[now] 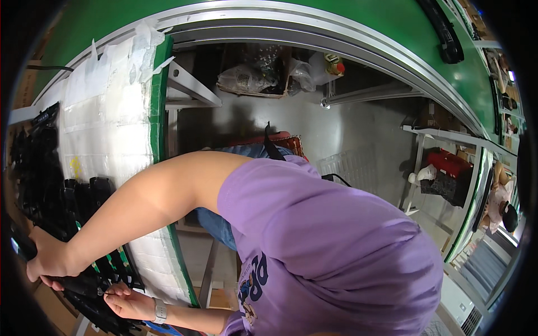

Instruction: Assemble printer toner cartridges by installing electronic chips and securing them with screws using an electric screwdriver.

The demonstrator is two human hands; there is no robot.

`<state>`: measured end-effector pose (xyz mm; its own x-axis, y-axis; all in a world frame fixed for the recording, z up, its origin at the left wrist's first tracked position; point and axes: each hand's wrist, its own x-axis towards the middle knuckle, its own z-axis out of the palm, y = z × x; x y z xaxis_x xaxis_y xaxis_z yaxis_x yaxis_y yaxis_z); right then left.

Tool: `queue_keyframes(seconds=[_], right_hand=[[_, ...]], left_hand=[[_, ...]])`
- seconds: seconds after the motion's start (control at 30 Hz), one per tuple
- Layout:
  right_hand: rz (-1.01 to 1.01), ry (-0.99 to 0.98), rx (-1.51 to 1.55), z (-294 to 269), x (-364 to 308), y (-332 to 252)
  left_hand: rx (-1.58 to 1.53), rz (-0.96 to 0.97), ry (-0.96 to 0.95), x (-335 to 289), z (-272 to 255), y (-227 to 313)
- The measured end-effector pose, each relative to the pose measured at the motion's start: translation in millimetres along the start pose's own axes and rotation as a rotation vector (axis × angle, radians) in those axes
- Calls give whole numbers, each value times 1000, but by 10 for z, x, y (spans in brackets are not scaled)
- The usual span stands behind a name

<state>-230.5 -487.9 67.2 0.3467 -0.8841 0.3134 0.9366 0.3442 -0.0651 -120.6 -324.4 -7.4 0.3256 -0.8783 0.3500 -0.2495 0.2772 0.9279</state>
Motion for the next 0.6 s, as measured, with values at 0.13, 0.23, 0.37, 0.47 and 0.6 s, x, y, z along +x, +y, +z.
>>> queue_keyframes(seconds=[0.13, 0.23, 0.37, 0.47, 0.6], right_hand=[[151, 69, 7, 13, 81, 120], [102, 135, 48, -115, 26, -150], [176, -97, -155, 29, -74, -353], [298, -221, -307, 96, -145, -630], [383, -876, -75, 135, 52, -602]], left_hand=[[78, -52, 125, -30, 132, 97], [3, -155, 108, -17, 309, 80], [23, 7, 31, -92, 386, 176], [38, 172, -56, -45, 510, 287], [862, 450, -293, 30, 357, 402]])
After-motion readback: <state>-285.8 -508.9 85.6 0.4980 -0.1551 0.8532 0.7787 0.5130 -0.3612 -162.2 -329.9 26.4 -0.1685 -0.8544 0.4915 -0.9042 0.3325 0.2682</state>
